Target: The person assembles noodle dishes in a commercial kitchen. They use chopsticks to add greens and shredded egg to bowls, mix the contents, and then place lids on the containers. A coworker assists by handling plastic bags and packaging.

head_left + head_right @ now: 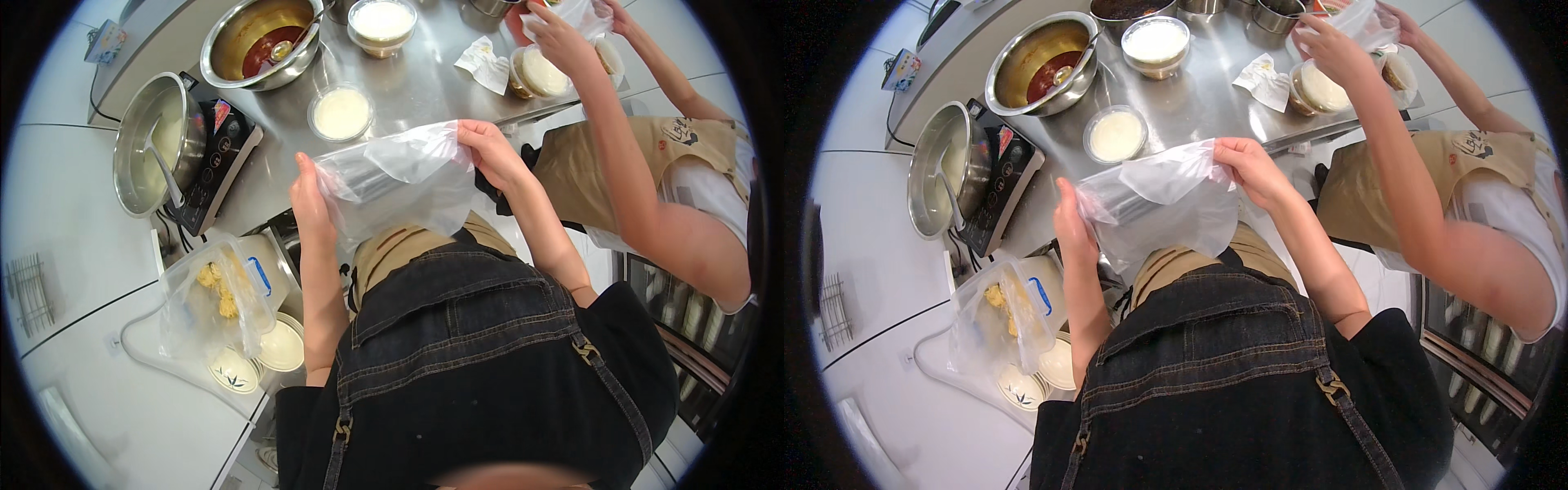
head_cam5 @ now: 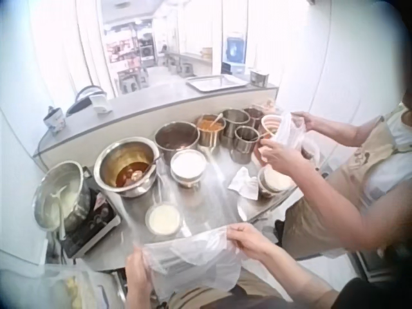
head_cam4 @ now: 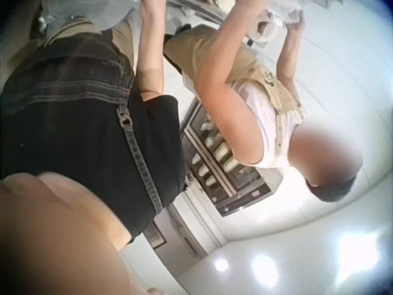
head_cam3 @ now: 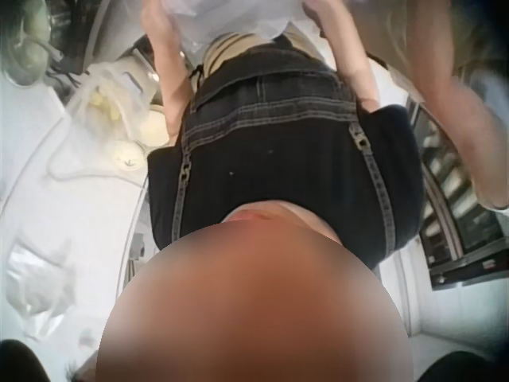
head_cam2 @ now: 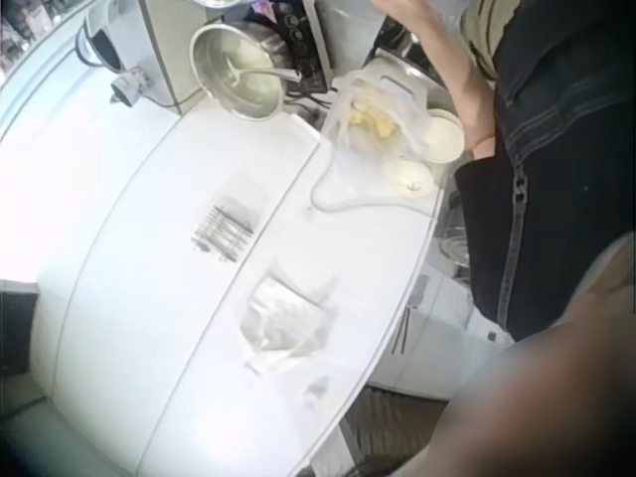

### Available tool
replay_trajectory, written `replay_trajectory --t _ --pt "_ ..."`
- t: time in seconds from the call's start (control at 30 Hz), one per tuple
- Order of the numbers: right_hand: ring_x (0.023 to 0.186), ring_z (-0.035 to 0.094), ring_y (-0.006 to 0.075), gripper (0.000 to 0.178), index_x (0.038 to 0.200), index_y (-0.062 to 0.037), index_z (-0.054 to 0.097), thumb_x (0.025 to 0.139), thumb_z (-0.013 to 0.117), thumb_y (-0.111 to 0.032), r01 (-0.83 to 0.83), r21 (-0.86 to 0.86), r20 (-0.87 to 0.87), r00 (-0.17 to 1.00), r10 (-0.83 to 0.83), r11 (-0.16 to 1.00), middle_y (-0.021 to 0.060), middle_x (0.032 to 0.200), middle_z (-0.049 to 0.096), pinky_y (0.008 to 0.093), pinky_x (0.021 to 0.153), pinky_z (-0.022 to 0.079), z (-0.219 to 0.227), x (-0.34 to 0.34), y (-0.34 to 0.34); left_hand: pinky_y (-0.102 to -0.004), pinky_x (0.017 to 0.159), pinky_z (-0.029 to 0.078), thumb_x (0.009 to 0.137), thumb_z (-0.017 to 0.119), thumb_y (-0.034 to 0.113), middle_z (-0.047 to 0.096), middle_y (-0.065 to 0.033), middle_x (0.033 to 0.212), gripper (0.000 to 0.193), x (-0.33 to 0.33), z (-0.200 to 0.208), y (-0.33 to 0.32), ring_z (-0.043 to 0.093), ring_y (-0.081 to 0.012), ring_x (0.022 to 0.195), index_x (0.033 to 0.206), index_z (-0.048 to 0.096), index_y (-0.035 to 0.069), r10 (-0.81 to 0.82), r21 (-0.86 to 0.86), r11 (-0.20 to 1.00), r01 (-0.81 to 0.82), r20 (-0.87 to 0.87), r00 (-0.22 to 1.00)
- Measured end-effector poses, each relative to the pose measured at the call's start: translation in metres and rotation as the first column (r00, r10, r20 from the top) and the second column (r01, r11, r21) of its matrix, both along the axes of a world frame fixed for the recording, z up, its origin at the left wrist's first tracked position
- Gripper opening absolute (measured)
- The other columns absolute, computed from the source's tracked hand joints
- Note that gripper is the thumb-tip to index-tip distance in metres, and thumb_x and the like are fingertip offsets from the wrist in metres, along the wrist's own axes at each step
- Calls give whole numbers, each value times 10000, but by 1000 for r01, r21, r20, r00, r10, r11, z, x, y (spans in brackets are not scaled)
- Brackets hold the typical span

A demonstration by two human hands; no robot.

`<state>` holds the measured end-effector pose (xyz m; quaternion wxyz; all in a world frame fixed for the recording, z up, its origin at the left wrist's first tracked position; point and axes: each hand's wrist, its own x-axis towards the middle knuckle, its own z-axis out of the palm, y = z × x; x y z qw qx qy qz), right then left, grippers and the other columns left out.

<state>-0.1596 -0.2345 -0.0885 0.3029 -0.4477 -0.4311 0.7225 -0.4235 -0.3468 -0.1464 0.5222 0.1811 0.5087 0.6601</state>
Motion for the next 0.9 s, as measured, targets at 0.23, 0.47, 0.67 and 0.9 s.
replay_trajectory --t 0.23,0.47,0.67,0.9 --pt "540 500 53 353 756 -67 654 933 579 -363 128 -21 192 974 -122 992 -29 655 600 207 498 365 -57 38 3 -337 874 449 886 498 599 443 -181 1330 833 54 5 -27 523 -241 1126 1439 209 48 -311 303 937 175 490 814" --pt "723 558 97 218 925 -36 603 954 537 -242 247 -155 37 969 -244 956 13 828 604 249 669 458 -63 65 -8 -404 1087 302 629 861 445 253 -118 1496 1250 95 4 -40 325 -246 1349 1515 46 109 -428 255 876 408 26 903" --pt "685 552 93 174 965 -39 600 945 545 -204 183 -64 68 982 -179 981 -2 813 607 252 642 459 -75 79 -4 -213 658 446 949 571 158 625 3 889 194 108 -9 -11 545 -52 727 1073 584 10 8 -75 997 0 97 995" --pt "731 599 97 141 944 -16 633 872 622 -136 -143 473 624 751 -216 870 20 842 664 263 696 477 -46 100 8 -279 719 500 999 464 218 651 -69 944 260 78 28 12 618 -140 777 1088 579 2 108 40 993 -108 9 994"
